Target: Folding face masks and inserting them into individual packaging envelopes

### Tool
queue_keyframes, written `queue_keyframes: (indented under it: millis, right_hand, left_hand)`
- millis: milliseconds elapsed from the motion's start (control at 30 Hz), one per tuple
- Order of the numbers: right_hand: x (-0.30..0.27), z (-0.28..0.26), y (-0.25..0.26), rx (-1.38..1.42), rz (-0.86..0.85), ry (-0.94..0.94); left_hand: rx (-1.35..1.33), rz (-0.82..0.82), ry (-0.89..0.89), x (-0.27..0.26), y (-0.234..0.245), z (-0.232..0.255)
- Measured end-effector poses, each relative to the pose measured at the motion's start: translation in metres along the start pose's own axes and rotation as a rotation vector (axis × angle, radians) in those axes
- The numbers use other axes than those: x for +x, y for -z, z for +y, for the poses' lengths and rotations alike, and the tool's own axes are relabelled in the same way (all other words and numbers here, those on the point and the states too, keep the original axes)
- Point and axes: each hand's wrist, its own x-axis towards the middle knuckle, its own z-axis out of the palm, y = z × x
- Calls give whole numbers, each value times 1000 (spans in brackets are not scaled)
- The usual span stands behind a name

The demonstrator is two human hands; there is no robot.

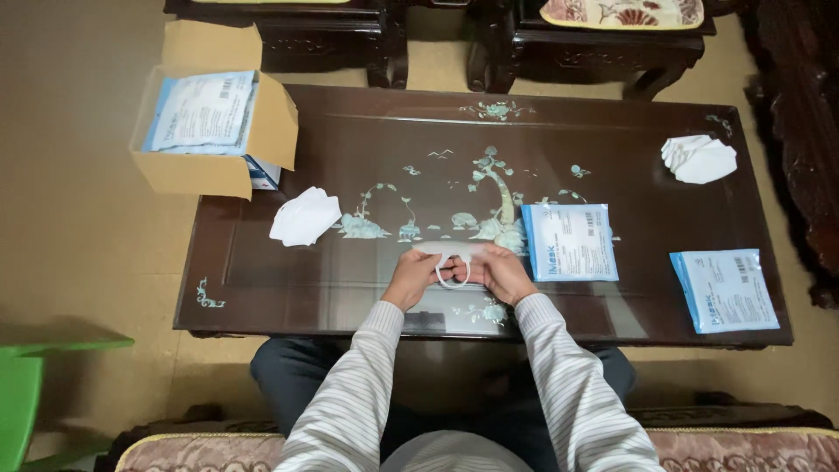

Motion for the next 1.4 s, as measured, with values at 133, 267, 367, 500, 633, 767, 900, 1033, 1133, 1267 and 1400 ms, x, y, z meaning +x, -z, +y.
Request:
queue_keyframes:
  millis: [133,267,367,500,633,767,900,1033,1133,1267,1400]
  right_hand:
    - [34,21,26,95,45,-36]
    - [47,39,23,-63,163,104]
    - [78,62,31,3,319,160]
    - [78,74,25,-70,459,222]
    - [30,31,37,-558,517,627]
    - [10,-1,91,-1049,739,1048]
    - [15,5,126,-1367,703,897]
    - [15,11,125,-1430,711,870]
    - [20,15,131,-1487,741,923]
    - [23,24,131,-1576,781,1018]
    - [12,39,87,-1564,657,920]
  left_hand:
    - [5,-64,-60,14,12,-13]
    - [-254,-124,9,-13,1,9]
    - [-415,-132,63,-30,-17,25]
    - [-216,82,-5,6,-19,-14]
    - [-212,110,-5,29,-13,-35]
    - [-182,97,5,26,-11,-33]
    - [-159,92,4,12,-14,-19]
    - [-149,95,12,18,-12,-25]
    - [-151,75,3,14,-13,-21]
    - [-181,31,9,10,-12,-20]
    - [-145,-75,56,-1,-30,-27]
